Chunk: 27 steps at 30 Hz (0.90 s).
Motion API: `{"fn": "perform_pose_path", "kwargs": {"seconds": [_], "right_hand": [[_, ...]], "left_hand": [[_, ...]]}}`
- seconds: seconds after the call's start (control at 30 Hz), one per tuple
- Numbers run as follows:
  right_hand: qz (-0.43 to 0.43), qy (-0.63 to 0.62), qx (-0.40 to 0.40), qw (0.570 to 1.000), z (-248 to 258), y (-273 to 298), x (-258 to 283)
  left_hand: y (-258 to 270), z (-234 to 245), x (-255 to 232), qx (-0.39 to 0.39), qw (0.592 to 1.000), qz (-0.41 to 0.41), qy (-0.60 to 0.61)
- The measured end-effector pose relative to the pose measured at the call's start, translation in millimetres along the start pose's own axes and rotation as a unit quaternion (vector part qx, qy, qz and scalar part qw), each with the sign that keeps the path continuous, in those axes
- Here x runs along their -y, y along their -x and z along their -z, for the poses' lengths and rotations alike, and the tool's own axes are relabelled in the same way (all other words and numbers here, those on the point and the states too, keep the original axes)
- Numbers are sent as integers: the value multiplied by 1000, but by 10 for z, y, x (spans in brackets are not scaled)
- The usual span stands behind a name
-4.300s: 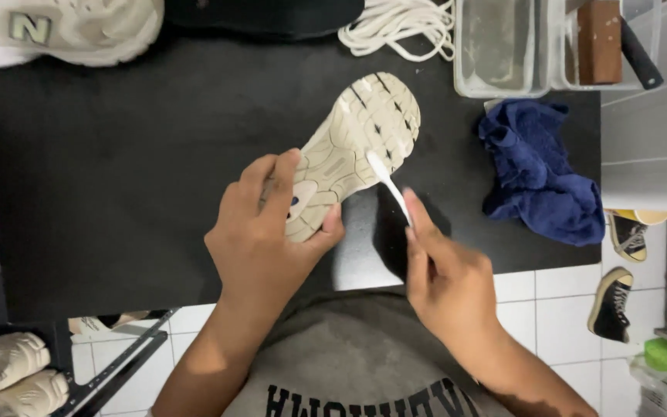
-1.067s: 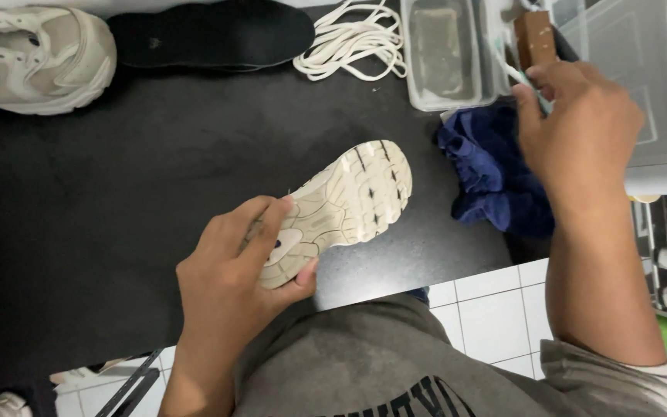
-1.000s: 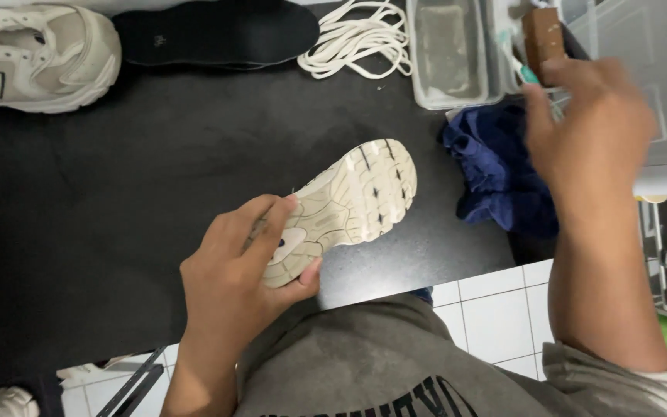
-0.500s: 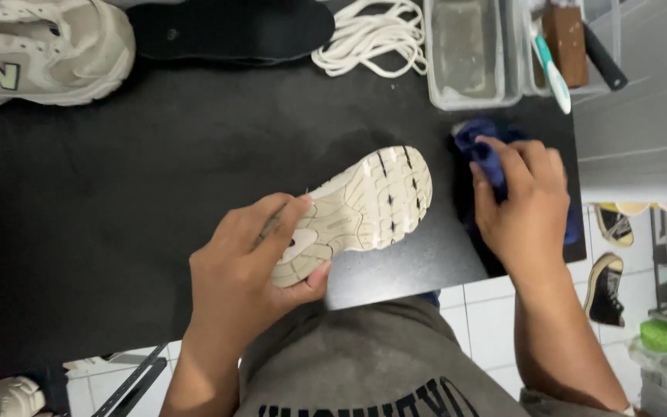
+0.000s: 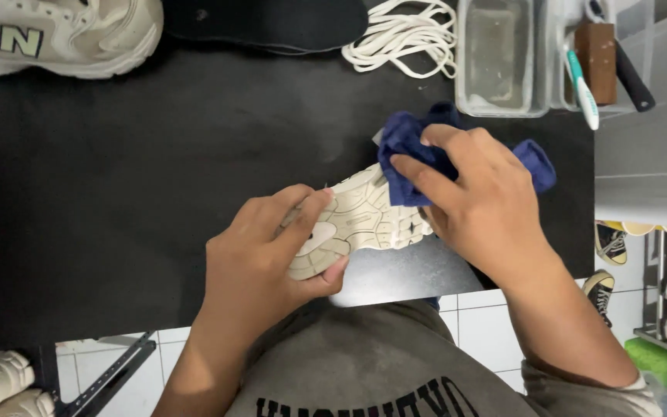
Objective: The person scrubs the sole of a white sneaker with a toothbrush, then wipes it with a blue cloth. They repeat the scrubbing and wiping on different sections of the sole.
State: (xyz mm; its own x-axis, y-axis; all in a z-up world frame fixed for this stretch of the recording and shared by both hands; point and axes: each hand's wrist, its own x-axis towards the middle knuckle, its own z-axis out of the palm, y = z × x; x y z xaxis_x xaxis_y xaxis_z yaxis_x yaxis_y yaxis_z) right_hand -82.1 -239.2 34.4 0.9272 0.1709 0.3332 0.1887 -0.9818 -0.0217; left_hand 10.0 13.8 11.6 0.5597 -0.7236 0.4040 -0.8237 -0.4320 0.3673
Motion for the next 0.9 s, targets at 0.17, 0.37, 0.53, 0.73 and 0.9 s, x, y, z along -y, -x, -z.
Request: {"fn": "perform_pose_path", "kwargs": {"seconds": [0.17,0.37,0.53,0.73,0.9], "right_hand": [[-28,-54,82,995,87,179,-63],[-33,-68,147,986,344,270,9],[-62,8,75,995,393,200,-17],[-36,33,160,986,80,45,-43],[71,110,124,984,174,20,71]], "left_hand": [[-10,0,1,-4,1000,10,15],[2,3,22,11,1000,13,22],[6,6,39,11,1000,3,23],[-24,0,47,1,1000,-2,17],[11,-25,41,-12,1000,3,9]]}}
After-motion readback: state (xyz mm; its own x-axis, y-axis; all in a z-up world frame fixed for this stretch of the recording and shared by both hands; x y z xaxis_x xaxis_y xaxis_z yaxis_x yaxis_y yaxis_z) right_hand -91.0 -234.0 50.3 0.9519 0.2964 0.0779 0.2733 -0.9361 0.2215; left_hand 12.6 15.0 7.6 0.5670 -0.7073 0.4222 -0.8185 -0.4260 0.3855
